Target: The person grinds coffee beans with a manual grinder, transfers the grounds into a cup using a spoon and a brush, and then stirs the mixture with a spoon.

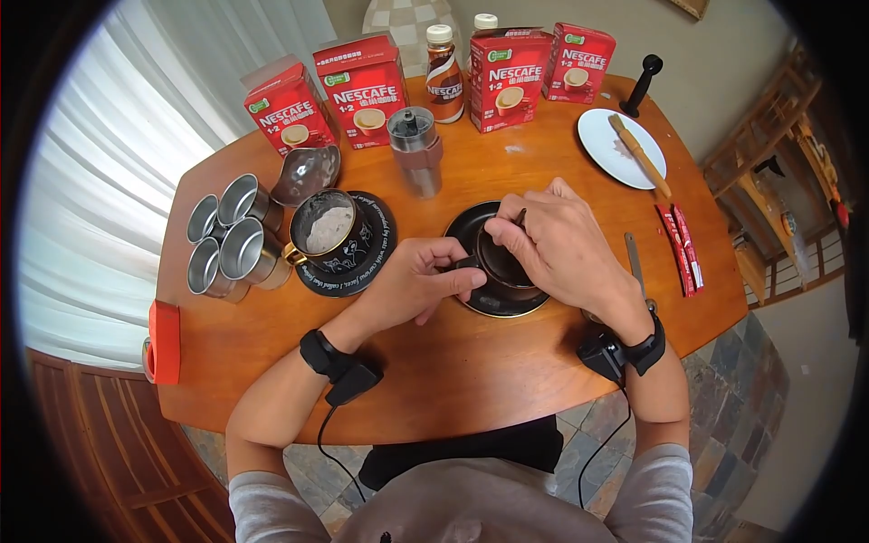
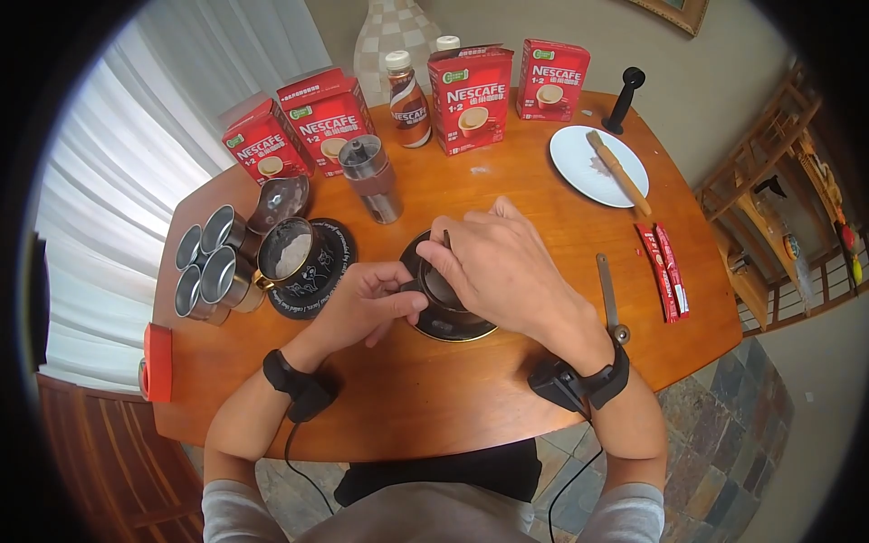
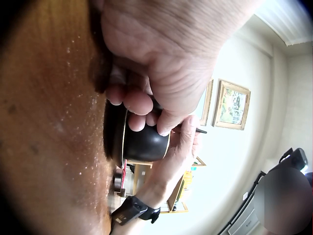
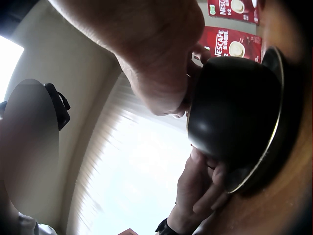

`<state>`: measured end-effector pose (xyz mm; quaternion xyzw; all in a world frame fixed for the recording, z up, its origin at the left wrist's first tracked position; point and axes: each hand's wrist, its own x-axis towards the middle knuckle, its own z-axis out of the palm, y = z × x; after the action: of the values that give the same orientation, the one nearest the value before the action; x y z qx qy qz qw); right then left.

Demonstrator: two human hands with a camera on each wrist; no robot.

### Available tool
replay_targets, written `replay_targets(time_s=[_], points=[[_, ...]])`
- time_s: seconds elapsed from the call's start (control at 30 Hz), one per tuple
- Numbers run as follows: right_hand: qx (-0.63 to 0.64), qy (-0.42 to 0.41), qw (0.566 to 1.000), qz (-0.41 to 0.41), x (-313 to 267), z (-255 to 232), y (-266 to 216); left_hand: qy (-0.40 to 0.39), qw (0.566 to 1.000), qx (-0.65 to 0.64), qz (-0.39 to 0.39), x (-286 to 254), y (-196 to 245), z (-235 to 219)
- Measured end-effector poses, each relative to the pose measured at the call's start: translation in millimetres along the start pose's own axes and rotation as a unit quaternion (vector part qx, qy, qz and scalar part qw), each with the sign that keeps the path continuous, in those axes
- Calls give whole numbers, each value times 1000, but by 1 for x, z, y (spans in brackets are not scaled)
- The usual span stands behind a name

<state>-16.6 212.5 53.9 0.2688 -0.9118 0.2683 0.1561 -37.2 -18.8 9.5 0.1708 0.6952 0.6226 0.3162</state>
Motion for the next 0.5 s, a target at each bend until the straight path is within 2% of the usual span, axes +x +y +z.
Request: replay_targets(time_s=[0.17, 0.27, 0.37, 0.47, 0.5], points=[[-3, 17, 1000, -13, 0, 5, 3, -1, 1000, 0, 2, 1, 0, 0], [13, -14, 1000, 2, 0, -2, 0, 0, 1000, 1, 3, 0, 0, 0], [10, 26, 999, -22, 0, 7, 4, -2, 1000, 2, 3, 0, 1, 0], [18, -11, 1000, -7, 0, -2, 2, 0, 1000, 4, 5, 0, 1, 0], [16, 0, 1000, -12, 0, 1, 2, 0, 1000, 2, 6, 0, 1, 0]])
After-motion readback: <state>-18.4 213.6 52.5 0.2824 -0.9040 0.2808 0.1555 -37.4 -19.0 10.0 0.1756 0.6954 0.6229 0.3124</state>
